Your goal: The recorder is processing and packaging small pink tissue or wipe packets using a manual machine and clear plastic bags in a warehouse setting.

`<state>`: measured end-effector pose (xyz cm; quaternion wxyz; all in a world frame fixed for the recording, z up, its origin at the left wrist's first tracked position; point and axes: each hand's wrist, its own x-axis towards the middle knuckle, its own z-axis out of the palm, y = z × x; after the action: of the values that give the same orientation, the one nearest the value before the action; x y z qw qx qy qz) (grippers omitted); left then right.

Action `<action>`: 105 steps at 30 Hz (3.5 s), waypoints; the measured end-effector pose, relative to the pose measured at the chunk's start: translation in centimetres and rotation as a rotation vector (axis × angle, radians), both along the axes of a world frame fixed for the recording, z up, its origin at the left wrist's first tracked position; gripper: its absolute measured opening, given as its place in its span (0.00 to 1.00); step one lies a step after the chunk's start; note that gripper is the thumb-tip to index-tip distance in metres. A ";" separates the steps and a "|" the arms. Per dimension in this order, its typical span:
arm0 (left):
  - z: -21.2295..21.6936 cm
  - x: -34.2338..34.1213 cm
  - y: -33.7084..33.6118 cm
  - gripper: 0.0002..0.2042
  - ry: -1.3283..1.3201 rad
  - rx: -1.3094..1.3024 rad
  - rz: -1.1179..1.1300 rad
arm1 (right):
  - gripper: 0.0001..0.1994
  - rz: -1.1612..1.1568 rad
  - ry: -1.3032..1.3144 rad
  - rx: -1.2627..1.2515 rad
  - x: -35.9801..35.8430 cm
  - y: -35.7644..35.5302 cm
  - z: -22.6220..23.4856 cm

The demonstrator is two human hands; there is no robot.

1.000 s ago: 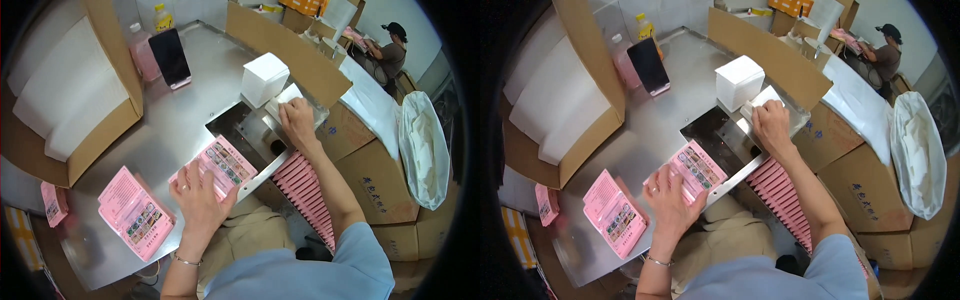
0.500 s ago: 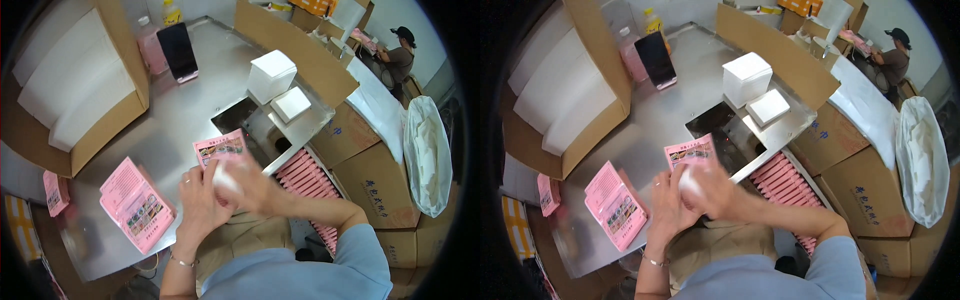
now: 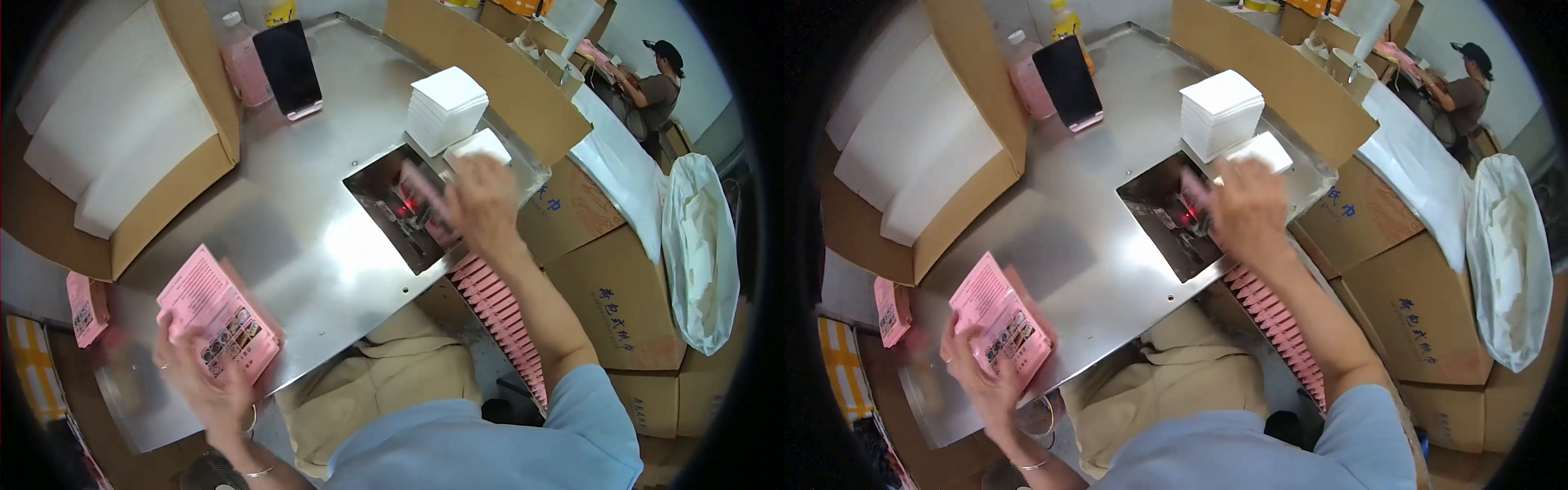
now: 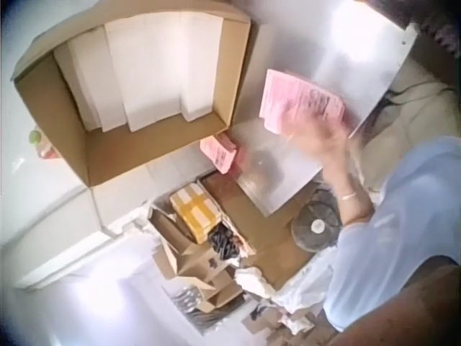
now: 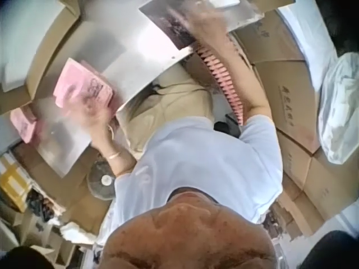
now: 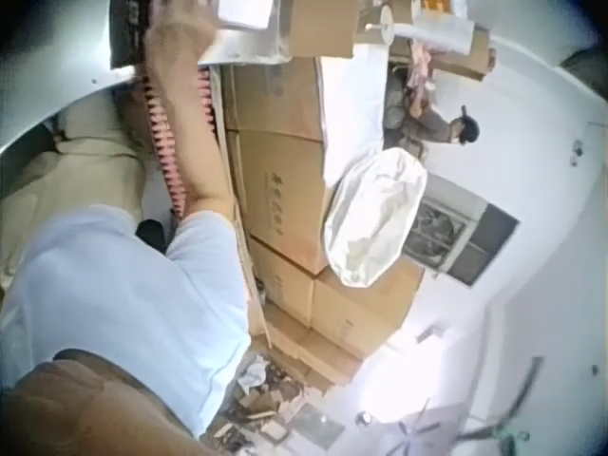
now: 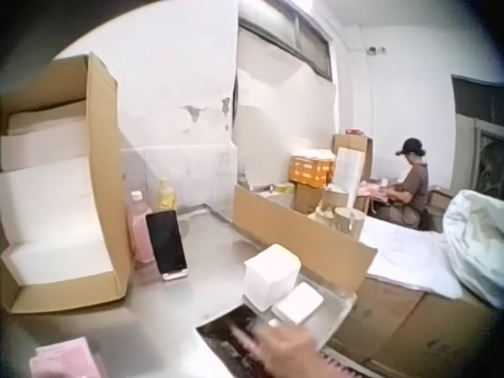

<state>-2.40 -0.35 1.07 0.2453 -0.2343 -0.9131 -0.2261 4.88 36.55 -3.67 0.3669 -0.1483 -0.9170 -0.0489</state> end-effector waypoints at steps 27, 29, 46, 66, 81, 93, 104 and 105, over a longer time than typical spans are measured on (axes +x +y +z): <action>-6.5 0.3 11.3 0.30 -0.280 0.063 -0.521 | 0.25 0.532 -0.193 -0.370 -2.5 -7.0 -0.2; -6.5 0.4 10.7 0.26 -0.413 0.190 -0.544 | 0.26 0.490 -0.062 -0.350 -2.0 -4.9 -0.6; -5.0 -0.5 11.0 0.35 -0.035 -0.219 -0.256 | 0.07 0.816 -0.082 -0.417 -2.9 -12.2 -1.7; -5.3 0.2 11.0 0.21 -0.106 -0.170 -0.395 | 0.09 -0.020 0.086 -0.114 1.3 6.2 -3.8; -4.6 1.0 11.9 0.37 -0.230 -0.051 -0.518 | 0.13 0.516 -0.338 -0.082 -4.7 -8.9 -3.8; -2.4 2.1 1.5 0.34 -0.052 -0.315 -0.094 | 0.09 0.166 -0.569 -0.476 -1.0 -1.2 -1.9; -0.5 -3.0 -2.6 0.32 -0.558 0.133 0.061 | 0.07 -0.087 0.257 -0.666 2.2 3.9 -0.5; -0.5 -3.7 -3.9 0.32 -0.550 0.131 0.071 | 0.06 -0.075 0.402 -0.528 1.6 4.2 2.1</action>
<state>-6.14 -4.21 0.58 0.0110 -0.1156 -0.9365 -0.3309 6.43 40.76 -1.58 0.4872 -0.2788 -0.8013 0.2071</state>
